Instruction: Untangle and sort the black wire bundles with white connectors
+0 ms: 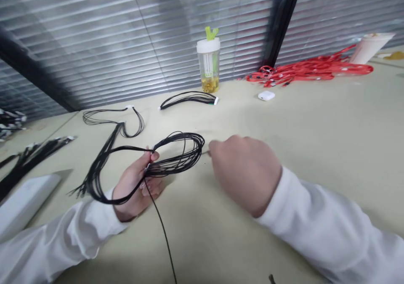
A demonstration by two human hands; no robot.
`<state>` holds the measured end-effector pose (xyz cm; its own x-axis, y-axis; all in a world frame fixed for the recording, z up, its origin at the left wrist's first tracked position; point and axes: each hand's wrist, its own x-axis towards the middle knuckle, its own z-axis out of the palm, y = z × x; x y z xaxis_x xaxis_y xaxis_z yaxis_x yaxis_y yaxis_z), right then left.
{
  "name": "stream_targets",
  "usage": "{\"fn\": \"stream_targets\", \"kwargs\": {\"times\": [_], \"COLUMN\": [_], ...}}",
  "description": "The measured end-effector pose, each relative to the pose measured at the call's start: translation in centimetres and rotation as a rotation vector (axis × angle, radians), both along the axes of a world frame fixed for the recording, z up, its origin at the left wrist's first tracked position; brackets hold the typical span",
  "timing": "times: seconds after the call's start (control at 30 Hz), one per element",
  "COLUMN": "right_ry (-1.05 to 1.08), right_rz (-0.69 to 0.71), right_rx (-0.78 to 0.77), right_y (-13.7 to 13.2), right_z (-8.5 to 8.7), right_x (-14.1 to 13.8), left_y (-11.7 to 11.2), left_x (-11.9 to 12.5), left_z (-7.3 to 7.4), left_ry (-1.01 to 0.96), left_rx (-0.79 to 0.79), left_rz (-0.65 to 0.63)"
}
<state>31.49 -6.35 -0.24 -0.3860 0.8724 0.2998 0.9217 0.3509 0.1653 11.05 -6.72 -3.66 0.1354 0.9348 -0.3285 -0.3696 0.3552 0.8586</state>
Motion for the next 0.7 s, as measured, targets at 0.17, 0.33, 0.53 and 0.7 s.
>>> {"fn": "stream_targets", "kwargs": {"times": [0.17,0.33,0.53,0.7], "right_ry": [0.718,1.225,1.035,0.801], "right_rz": [0.073,0.274,0.419,0.342], "right_rx": [0.144,0.050,-0.424,-0.276], "right_y": [-0.1,-3.1,-2.2,-1.5], "right_z": [2.8,3.5,0.9,0.4], "right_x": [1.1,-0.6,-1.8,-2.0], "left_y": [0.7,0.8,-0.4,-1.0], "left_x": [0.2,0.1,0.1,-0.3], "left_z": [0.7,0.2,-0.8,-1.1], "left_ry": [-0.102,-0.142,0.094,0.130], "left_rx": [-0.167,-0.120,0.139,0.279], "left_rz": [0.189,0.173,0.043,-0.155]}}
